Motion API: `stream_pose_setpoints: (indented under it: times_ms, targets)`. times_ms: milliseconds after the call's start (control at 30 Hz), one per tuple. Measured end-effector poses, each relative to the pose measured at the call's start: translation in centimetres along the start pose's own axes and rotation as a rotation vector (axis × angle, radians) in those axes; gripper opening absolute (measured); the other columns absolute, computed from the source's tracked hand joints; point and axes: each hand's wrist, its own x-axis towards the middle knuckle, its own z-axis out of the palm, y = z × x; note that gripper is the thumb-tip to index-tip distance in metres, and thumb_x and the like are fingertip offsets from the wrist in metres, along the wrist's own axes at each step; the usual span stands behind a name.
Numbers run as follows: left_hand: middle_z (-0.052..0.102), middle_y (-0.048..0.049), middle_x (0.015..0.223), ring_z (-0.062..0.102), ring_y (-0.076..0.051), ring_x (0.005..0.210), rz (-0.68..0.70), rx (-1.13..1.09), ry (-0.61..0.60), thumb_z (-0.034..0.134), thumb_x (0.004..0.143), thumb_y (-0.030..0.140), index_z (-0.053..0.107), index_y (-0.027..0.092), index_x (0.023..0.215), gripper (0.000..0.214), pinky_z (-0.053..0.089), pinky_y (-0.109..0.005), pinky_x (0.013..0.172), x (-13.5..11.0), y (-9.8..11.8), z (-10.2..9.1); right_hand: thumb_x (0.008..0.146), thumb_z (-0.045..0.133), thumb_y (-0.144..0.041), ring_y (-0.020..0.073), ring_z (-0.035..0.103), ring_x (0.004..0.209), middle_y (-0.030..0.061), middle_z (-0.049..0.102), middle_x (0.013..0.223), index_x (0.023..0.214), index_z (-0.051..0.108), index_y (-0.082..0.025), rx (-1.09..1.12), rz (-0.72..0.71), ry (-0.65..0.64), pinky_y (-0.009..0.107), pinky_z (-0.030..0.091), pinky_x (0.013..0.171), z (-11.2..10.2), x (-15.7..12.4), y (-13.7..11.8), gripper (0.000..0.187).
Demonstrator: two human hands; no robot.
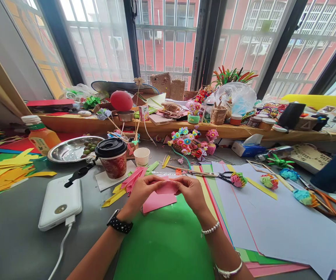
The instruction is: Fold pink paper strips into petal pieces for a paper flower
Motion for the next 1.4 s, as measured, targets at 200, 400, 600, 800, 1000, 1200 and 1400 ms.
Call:
stream_pose_setpoints:
  times_ms: [200, 400, 600, 800, 1000, 1200, 1400]
  targets:
    - [0.064, -0.0043, 0.063, 0.053, -0.012, 0.056, -0.055, -0.023, 0.018, 0.062, 0.059, 0.033, 0.068, 0.013, 0.072, 0.025, 0.044, -0.021, 0.052, 0.27, -0.17, -0.54, 0.065, 0.062, -0.031, 0.0099, 0.053, 0.05, 0.0021, 0.064, 0.063, 0.072, 0.068, -0.014, 0.011, 0.009, 0.028, 0.022, 0.047, 0.048, -0.27, 0.02, -0.2, 0.019]
    - [0.063, -0.0037, 0.06, 0.052, -0.012, 0.053, -0.029, -0.011, 0.042, 0.064, 0.058, 0.033, 0.069, 0.013, 0.071, 0.024, 0.043, -0.021, 0.05, 0.39, -0.58, -0.49, 0.065, 0.061, -0.034, 0.0096, 0.053, 0.049, 0.0018, 0.063, 0.065, 0.074, 0.068, -0.014, 0.042, 0.038, 0.005, 0.024, 0.049, 0.049, -0.38, 0.11, -0.21, 0.023]
    - [0.062, -0.0022, 0.06, 0.053, -0.012, 0.054, -0.005, 0.001, 0.059, 0.062, 0.06, 0.033, 0.068, 0.014, 0.068, 0.022, 0.042, -0.02, 0.049, 0.41, -0.36, -0.58, 0.065, 0.058, -0.041, 0.0105, 0.054, 0.048, 0.0014, 0.059, 0.064, 0.078, 0.067, -0.014, 0.058, 0.086, -0.018, 0.026, 0.05, 0.048, -0.36, 0.2, -0.41, 0.032]
    - [0.061, -0.0018, 0.061, 0.053, -0.011, 0.056, -0.028, 0.009, 0.019, 0.063, 0.059, 0.034, 0.066, 0.013, 0.064, 0.021, 0.043, -0.02, 0.051, 0.18, 0.04, -0.65, 0.067, 0.057, -0.039, 0.0135, 0.056, 0.059, 0.0034, 0.062, 0.069, 0.078, 0.065, -0.014, -0.001, 0.046, -0.051, 0.026, 0.049, 0.053, -0.26, 0.02, -0.54, 0.029]
    - [0.062, -0.004, 0.063, 0.053, -0.012, 0.057, 0.029, 0.026, -0.029, 0.06, 0.062, 0.035, 0.066, 0.012, 0.068, 0.024, 0.043, -0.021, 0.052, -0.13, 0.01, 0.11, 0.066, 0.058, -0.036, 0.0162, 0.057, 0.064, 0.0045, 0.064, 0.07, 0.071, 0.065, -0.015, -0.204, -0.019, 0.003, 0.025, 0.044, 0.055, -0.11, -0.15, -0.32, 0.023]
    - [0.062, -0.0039, 0.062, 0.053, -0.013, 0.055, 0.043, 0.049, -0.006, 0.057, 0.065, 0.034, 0.067, 0.013, 0.069, 0.024, 0.044, -0.021, 0.05, -0.05, -0.04, 0.09, 0.071, 0.053, -0.033, 0.013, 0.054, 0.055, 0.0023, 0.063, 0.065, 0.073, 0.065, -0.017, -0.2, -0.058, -0.031, 0.023, 0.042, 0.047, -0.3, 0.04, 0.03, 0.02]
    - [0.062, -0.0043, 0.065, 0.053, -0.013, 0.057, 0.039, 0.055, 0.015, 0.054, 0.067, 0.036, 0.067, 0.013, 0.071, 0.026, 0.043, -0.021, 0.05, 0.25, -0.72, -0.05, 0.072, 0.05, -0.036, 0.0106, 0.051, 0.048, 0.0009, 0.059, 0.063, 0.074, 0.064, -0.016, -0.147, -0.046, -0.057, 0.023, 0.044, 0.044, -0.39, 0.16, 0.26, 0.024]
